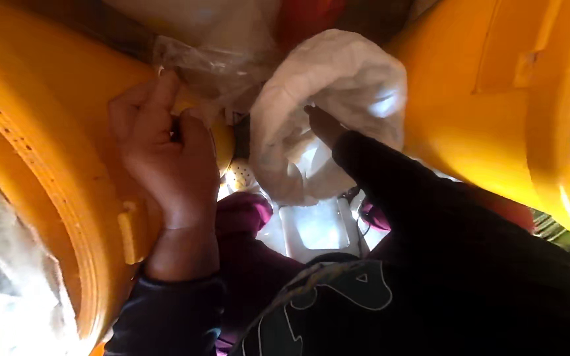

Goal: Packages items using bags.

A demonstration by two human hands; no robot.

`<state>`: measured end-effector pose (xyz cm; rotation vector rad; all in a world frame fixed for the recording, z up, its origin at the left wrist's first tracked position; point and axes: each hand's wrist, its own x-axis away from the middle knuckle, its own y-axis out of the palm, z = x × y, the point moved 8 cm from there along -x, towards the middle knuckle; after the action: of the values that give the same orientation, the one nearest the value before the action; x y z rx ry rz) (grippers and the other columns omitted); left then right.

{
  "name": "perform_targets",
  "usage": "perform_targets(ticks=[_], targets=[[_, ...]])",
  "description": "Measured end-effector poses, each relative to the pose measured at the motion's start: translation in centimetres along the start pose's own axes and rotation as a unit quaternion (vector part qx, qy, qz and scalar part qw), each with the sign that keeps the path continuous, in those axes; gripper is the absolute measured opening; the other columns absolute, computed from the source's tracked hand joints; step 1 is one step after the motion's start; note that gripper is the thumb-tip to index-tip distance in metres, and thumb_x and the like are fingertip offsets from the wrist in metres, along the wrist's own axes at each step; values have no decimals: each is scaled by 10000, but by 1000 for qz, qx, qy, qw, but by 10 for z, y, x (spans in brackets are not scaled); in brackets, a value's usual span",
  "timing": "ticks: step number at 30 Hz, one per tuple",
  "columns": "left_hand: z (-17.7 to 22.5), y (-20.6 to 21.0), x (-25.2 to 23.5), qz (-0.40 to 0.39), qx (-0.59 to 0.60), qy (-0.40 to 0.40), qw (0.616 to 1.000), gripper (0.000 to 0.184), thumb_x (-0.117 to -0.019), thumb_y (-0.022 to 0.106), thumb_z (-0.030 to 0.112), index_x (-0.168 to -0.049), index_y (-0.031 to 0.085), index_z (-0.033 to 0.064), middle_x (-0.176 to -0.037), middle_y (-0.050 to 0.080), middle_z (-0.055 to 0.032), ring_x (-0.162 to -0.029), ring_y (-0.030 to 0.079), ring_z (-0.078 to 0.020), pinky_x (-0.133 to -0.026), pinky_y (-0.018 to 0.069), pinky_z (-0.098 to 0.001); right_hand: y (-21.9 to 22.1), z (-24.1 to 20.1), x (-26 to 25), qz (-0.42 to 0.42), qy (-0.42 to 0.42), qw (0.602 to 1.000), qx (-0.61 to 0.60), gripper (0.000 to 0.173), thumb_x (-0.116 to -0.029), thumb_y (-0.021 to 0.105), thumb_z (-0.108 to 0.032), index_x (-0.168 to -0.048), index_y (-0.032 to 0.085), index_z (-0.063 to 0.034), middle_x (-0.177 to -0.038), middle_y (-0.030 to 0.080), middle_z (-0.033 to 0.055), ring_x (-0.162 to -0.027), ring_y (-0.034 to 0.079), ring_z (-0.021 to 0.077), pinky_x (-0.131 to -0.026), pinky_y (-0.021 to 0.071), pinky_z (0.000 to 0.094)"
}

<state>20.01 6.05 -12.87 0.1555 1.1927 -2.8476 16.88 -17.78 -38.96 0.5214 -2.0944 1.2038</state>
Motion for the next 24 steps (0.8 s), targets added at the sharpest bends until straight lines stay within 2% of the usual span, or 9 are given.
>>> perform_targets(ticks=[2,4,7,9,11,14,16,19,24], targets=[[2,0,-1,3,3,-6,1000,353,-1003,567,59,-1345,643,26,-1232,567,-147,-823,567,-39,-672,482,-143,-10,10,-2,20,0,999,-44,441,-1095,335,-58,-1521,434,0,-1522,504,205,-1420,487,323,-1185,374,461],[3,0,0,2,4,-9,1000,350,-1003,565,52,-1343,644,23,-1240,567,-153,-825,577,-45,-676,491,-148,-3,21,-5,32,24,998,-57,444,-1098,326,-71,-1520,458,-35,-1526,510,185,-1428,481,309,-1190,366,467],[2,0,-2,8,14,-11,1000,352,-996,576,43,-1340,649,30,-1240,562,-144,-828,580,-33,-677,492,-136,22,30,-26,46,67,995,-56,468,-988,495,22,-1421,616,-109,-1460,545,254,-1376,510,409,-1128,418,550],[1,1,0,3,19,-18,1000,357,-999,573,44,-1349,644,42,-1243,557,-133,-817,579,-26,-664,490,-130,46,39,-39,13,81,991,-102,499,-943,561,39,-1413,626,-116,-1465,494,309,-1373,480,449,-1120,425,556],[2,1,3,-19,23,-33,999,377,-1013,567,61,-1386,619,63,-1262,555,-118,-812,584,-23,-657,495,-137,55,48,-48,-26,100,980,-171,509,-979,557,-25,-1481,546,-103,-1509,439,316,-1402,437,459,-1127,405,577],[6,-1,6,-30,47,-23,998,379,-1024,567,78,-1401,607,74,-1272,558,-95,-817,595,-21,-658,511,-144,54,64,-55,16,117,945,-304,484,-1064,546,-230,-1509,474,-52,-1447,548,254,-1349,527,388,-1118,420,553],[9,-2,7,-18,65,-10,998,368,-1022,582,79,-1388,620,70,-1253,563,-88,-820,594,-26,-662,514,-146,49,62,-55,68,134,930,-337,436,-1065,538,-185,-1460,508,-4,-1367,605,253,-1282,578,370,-1088,443,527],[8,-4,9,-17,68,-7,998,372,-1018,588,71,-1389,620,72,-1259,567,-80,-833,605,-27,-671,524,-149,48,51,-68,44,96,955,-279,354,-1051,550,-149,-1324,582,75,-1338,607,270,-1283,571,385,-1110,428,526],[6,-6,13,-19,57,-13,998,392,-1014,562,65,-1404,583,24,-1293,554,-91,-885,610,-26,-716,536,-169,36,35,-76,-50,14,982,-181,349,-1082,488,-178,-1293,618,68,-1342,613,278,-1306,562,401,-1125,406,557]])
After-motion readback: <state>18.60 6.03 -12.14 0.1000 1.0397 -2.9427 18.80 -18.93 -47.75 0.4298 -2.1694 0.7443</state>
